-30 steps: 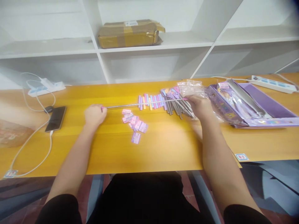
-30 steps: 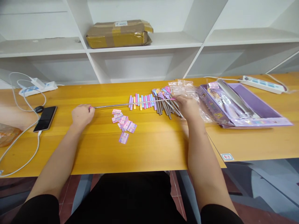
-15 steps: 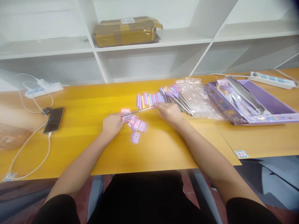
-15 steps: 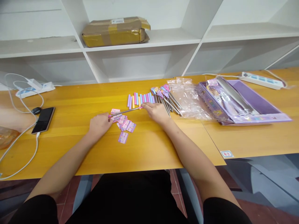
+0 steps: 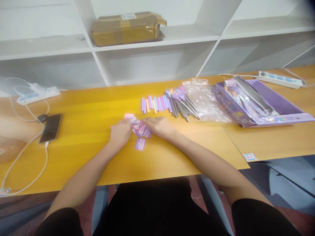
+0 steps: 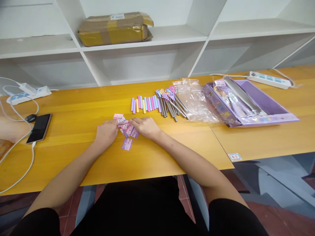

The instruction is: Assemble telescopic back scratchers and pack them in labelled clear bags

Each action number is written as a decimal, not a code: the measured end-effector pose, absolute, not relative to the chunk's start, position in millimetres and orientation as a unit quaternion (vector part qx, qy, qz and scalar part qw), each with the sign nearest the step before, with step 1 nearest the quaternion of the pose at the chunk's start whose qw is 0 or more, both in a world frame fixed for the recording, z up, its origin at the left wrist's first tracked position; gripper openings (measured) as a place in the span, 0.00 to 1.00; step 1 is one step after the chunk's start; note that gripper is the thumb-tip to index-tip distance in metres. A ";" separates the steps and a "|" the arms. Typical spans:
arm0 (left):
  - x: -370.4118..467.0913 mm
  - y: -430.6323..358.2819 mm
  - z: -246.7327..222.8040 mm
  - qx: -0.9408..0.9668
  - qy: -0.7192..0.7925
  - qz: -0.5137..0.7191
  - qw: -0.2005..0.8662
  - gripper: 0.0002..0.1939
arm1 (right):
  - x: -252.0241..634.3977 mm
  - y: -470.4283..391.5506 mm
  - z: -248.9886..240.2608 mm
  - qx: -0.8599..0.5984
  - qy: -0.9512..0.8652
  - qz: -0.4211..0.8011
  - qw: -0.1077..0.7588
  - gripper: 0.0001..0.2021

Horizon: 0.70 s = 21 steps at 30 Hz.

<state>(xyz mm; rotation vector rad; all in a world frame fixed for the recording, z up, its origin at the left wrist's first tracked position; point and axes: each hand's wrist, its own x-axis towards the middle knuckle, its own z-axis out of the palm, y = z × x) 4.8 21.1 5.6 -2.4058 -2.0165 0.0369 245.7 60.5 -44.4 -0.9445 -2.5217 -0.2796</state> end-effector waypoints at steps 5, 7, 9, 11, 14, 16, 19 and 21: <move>4.5 17.3 -6.5 -0.813 -0.579 -0.064 -0.023 0.14 | 279.2 79.0 -27.1 -0.350 -0.902 -0.041 0.250 0.13; 0.7 16.7 -7.9 -0.817 -0.568 -0.091 -0.025 0.16 | 308.7 89.5 -16.7 -0.308 -0.917 -0.005 0.254 0.18; -5.7 18.6 -8.3 -0.811 -0.571 -0.124 -0.028 0.18 | 344.7 99.5 -7.3 -0.351 -0.894 -0.005 0.277 0.19; -13.4 22.3 -8.6 -0.796 -0.585 -0.153 -0.035 0.18 | 381.7 108.0 -1.6 -0.487 -0.810 -0.050 0.321 0.16; -23.4 27.5 -9.2 -0.777 -0.598 -0.193 -0.048 0.18 | 427.5 116.5 -3.2 -0.669 -0.659 -0.127 0.320 0.18; -27.4 28.6 -9.3 -0.775 -0.590 -0.218 -0.060 0.18 | 447.7 119.7 -10.6 -0.752 -0.575 -0.143 0.290 0.20; -29.3 25.9 -9.0 -0.785 -0.562 -0.241 -0.098 0.21 | 463.3 122.6 -24.5 -0.830 -0.514 -0.091 0.197 0.33; -29.0 22.5 -9.1 -0.785 -0.553 -0.247 -0.129 0.23 | 467.4 124.3 -30.4 -0.850 -0.506 -0.046 0.142 0.39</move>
